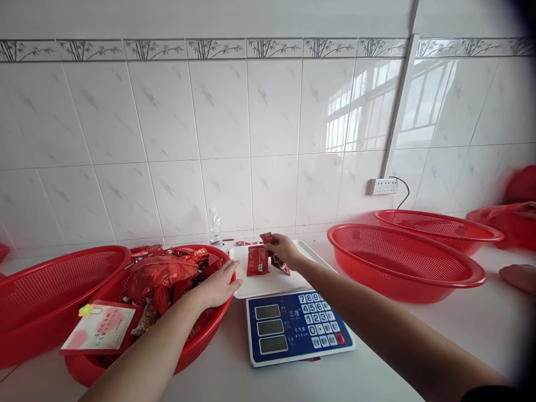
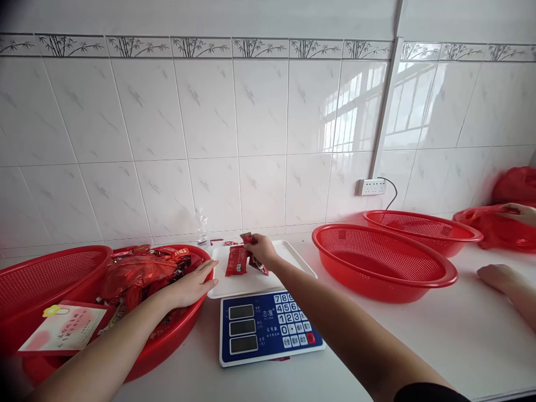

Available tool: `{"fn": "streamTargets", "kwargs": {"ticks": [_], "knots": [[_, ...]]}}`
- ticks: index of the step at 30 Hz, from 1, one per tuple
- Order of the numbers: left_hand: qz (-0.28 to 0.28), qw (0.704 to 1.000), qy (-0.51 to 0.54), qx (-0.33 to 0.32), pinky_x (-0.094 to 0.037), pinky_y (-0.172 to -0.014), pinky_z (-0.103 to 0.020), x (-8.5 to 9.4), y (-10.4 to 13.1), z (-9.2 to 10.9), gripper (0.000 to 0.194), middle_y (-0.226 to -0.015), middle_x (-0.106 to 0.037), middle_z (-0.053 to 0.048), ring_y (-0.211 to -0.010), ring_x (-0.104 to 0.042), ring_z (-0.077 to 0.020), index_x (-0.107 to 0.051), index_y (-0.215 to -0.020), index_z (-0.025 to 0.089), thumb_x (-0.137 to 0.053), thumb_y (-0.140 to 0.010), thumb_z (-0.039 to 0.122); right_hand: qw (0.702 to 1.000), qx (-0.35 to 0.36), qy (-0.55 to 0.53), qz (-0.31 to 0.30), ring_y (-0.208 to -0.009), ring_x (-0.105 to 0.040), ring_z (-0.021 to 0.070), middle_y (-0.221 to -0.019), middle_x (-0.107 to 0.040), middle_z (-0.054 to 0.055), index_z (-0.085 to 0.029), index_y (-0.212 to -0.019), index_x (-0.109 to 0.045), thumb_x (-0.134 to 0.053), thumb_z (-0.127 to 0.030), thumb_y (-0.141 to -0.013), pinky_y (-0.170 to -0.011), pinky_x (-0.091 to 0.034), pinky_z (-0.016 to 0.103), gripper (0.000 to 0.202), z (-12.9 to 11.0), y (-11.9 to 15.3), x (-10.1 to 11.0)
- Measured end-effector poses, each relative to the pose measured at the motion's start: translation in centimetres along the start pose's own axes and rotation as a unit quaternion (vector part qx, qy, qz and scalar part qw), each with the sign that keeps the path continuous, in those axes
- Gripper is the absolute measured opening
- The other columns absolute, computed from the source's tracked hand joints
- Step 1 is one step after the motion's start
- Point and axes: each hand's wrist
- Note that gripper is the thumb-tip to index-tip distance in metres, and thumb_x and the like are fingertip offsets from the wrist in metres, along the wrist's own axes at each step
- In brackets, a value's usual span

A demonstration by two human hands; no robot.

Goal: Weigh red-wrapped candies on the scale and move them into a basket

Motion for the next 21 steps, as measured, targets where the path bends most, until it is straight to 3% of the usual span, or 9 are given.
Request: {"fn": "streamTargets", "kwargs": {"ticks": [7, 13, 17, 21], "knots": [[0.019, 1.000, 0.017, -0.014, -0.013, -0.108, -0.035, -0.4, -0.5, -0.9, 0.069, -0.147, -0.013, -0.009, -0.134, -0.013, -0.0225, -0.024, -0.139, 0.015, -0.040, -0.080, 0.047, 0.992, -0.002, -0.111, 0.051, -0.063, -0.058, 0.0121, -0.070, -0.060, 0.001, -0.016, -0.077, -0.055, -0.055, -0.021, -0.071, -0.062, -0.050, 0.028, 0.008, -0.6, -0.7, 2.8], [0.016, 1.000, 0.014, -0.016, -0.015, -0.107, -0.035, -0.4, -0.5, -1.1, 0.069, -0.147, -0.011, -0.008, -0.134, -0.015, -0.0230, -0.024, -0.139, 0.016, -0.039, -0.080, 0.048, 0.989, 0.014, -0.125, 0.080, -0.070, -0.062, 0.0145, -0.077, -0.065, 0.004, -0.015, -0.081, -0.057, -0.056, -0.021, -0.072, -0.068, -0.053, 0.030, 0.010, -1.0, -0.5, 5.4], [0.007, 1.000, 0.008, -0.006, -0.013, -0.108, -0.034, -0.2, -0.4, -0.9, 0.068, -0.148, -0.009, -0.007, -0.134, -0.012, -0.0219, -0.021, -0.140, 0.017, -0.037, -0.081, 0.047, 0.987, 0.018, -0.066, 0.143, -0.071, -0.063, 0.0153, -0.079, -0.066, 0.006, -0.014, -0.082, -0.057, -0.056, -0.020, -0.072, -0.068, -0.053, 0.030, 0.012, -0.5, 0.0, 9.8], [0.005, 1.000, 0.008, 0.001, -0.013, -0.108, -0.034, -0.3, -0.4, -1.0, 0.067, -0.148, -0.008, -0.005, -0.134, -0.012, -0.0217, -0.020, -0.140, 0.018, -0.037, -0.082, 0.046, 0.968, 0.012, 0.057, 0.242, -0.069, -0.063, 0.0202, -0.078, -0.065, 0.008, -0.015, -0.084, -0.058, -0.057, -0.025, -0.070, -0.064, -0.052, 0.037, 0.017, 0.8, 1.3, 16.7]]}}
Point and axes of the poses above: each hand's wrist, its own y-axis away from the middle knuckle, its own x-axis out of the back of the hand, z = x × y
